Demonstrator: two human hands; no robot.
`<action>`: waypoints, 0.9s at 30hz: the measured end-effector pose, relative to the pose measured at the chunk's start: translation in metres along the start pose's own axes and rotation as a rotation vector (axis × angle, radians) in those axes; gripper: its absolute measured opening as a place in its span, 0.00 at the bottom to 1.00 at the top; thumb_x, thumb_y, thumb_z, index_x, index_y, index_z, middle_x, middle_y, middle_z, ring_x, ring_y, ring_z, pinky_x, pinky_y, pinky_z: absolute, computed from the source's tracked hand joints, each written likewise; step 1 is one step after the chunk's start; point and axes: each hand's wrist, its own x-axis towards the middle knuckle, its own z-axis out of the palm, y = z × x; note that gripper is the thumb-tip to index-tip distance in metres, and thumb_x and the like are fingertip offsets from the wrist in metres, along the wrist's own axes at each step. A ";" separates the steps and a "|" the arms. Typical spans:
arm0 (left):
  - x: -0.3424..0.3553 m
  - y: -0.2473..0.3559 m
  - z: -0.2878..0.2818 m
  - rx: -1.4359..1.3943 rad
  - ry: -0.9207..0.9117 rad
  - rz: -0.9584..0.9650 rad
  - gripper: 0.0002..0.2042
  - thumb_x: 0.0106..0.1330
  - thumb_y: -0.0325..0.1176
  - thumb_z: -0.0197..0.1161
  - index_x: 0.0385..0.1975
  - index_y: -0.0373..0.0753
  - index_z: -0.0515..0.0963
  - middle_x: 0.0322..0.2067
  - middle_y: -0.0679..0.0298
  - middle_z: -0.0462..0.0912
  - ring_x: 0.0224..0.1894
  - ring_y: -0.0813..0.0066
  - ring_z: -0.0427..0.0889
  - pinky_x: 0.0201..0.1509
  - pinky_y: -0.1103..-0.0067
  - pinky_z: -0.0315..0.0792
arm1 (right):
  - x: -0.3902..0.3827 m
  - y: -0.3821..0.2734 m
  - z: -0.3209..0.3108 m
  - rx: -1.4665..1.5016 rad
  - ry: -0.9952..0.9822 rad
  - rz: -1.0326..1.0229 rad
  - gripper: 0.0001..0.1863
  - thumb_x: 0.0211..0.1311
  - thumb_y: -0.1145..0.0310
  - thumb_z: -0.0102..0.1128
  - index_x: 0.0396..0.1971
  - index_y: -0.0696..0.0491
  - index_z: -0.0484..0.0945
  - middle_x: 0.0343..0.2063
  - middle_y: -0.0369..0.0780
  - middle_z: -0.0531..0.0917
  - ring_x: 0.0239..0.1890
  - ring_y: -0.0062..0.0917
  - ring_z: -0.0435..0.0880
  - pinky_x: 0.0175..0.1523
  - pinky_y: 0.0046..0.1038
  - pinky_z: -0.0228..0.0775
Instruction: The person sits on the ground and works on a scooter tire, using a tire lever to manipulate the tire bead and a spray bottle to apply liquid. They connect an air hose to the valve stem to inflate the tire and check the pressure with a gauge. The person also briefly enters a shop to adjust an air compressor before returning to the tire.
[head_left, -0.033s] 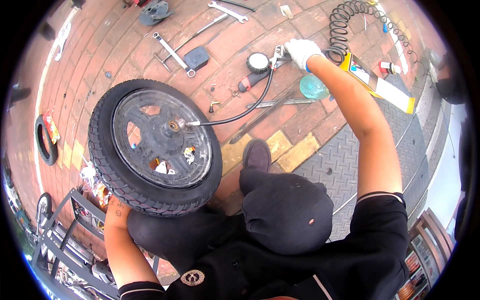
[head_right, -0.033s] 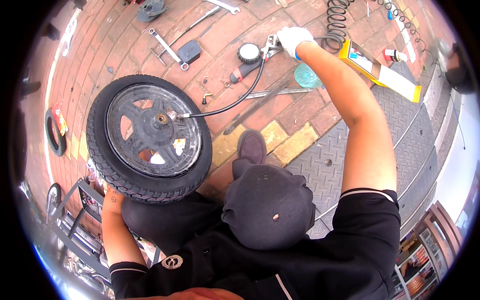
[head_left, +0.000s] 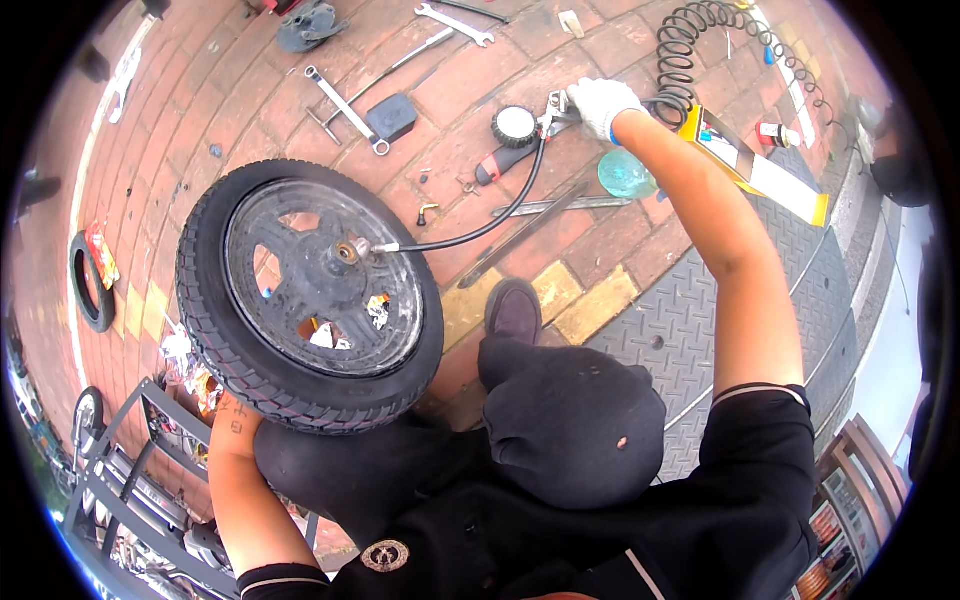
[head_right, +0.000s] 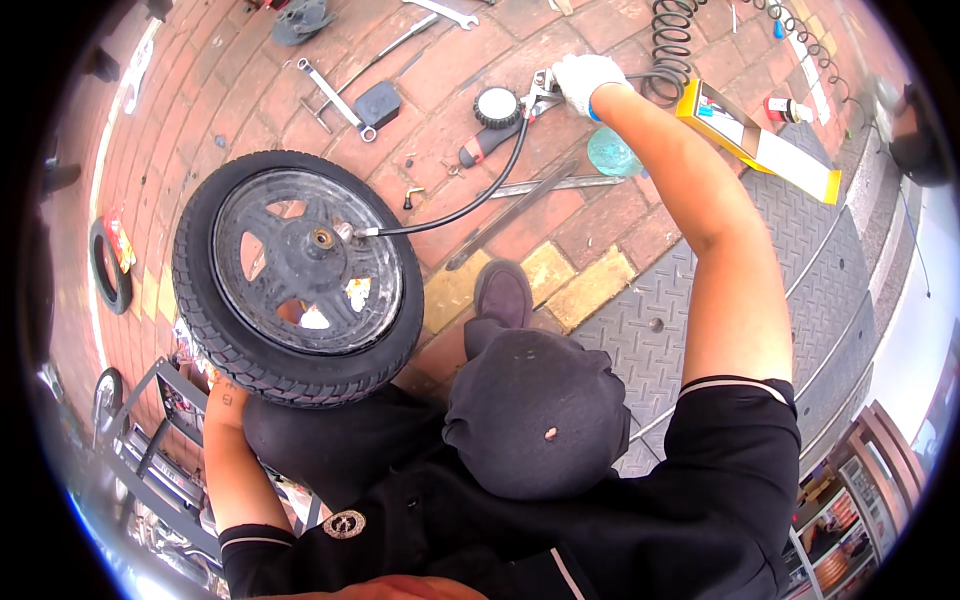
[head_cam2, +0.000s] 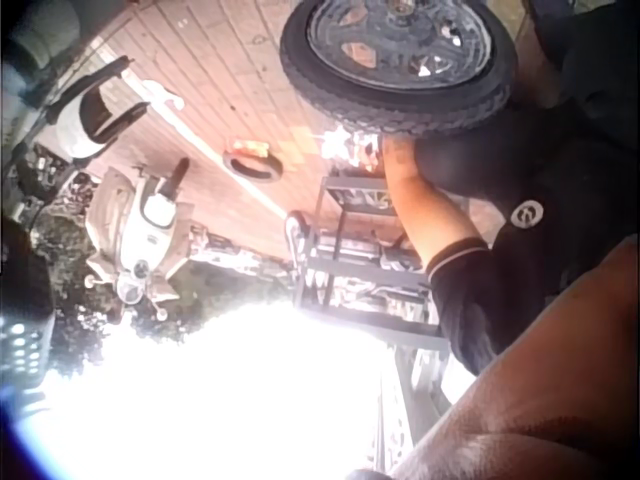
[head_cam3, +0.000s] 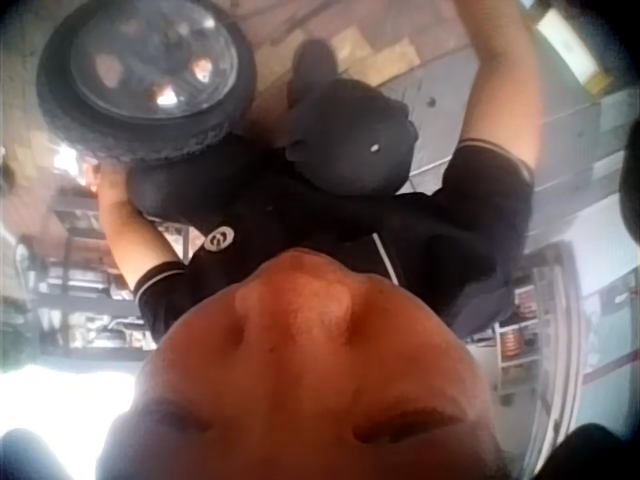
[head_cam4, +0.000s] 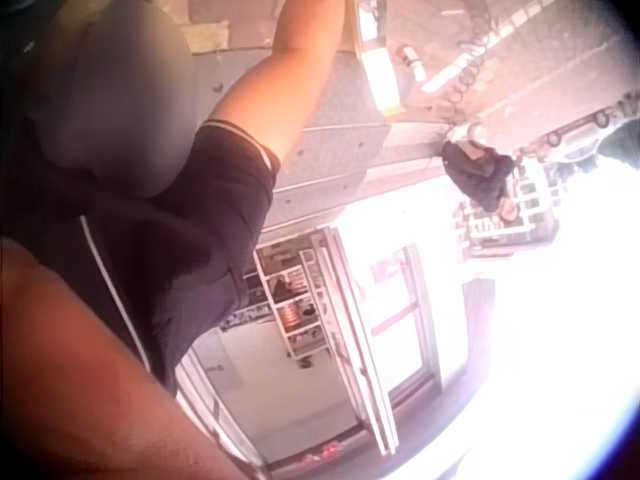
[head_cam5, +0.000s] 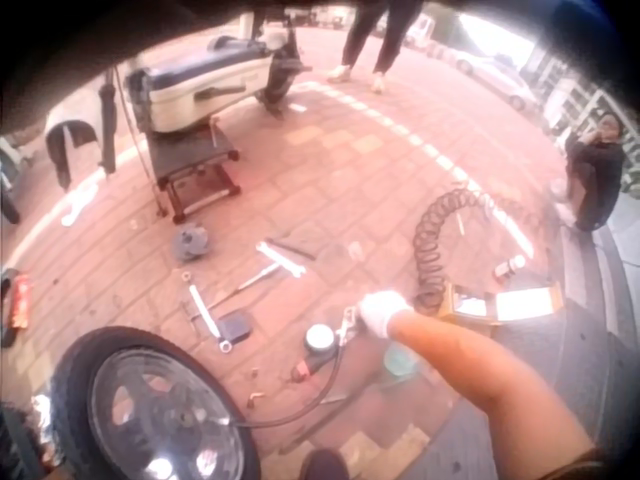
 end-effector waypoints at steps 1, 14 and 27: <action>0.001 0.000 0.002 0.006 0.002 0.003 0.18 0.72 0.34 0.55 0.57 0.36 0.82 0.61 0.52 0.82 0.64 0.57 0.80 0.69 0.66 0.71 | -0.003 -0.003 -0.003 0.005 -0.019 0.002 0.22 0.58 0.69 0.68 0.54 0.50 0.77 0.55 0.48 0.82 0.58 0.45 0.83 0.60 0.43 0.78; 0.000 0.024 -0.030 -0.022 0.111 0.047 0.18 0.72 0.35 0.55 0.57 0.36 0.82 0.60 0.52 0.82 0.64 0.55 0.80 0.69 0.67 0.71 | -0.001 0.005 0.005 0.028 0.021 0.016 0.15 0.68 0.71 0.54 0.52 0.48 0.79 0.51 0.47 0.83 0.55 0.44 0.85 0.58 0.44 0.78; 0.001 0.024 -0.034 -0.095 0.065 -0.019 0.20 0.74 0.36 0.55 0.60 0.34 0.80 0.64 0.51 0.79 0.68 0.54 0.76 0.73 0.68 0.68 | -0.006 -0.005 0.003 0.015 0.047 0.041 0.13 0.69 0.70 0.55 0.51 0.48 0.80 0.53 0.45 0.84 0.56 0.43 0.85 0.58 0.44 0.79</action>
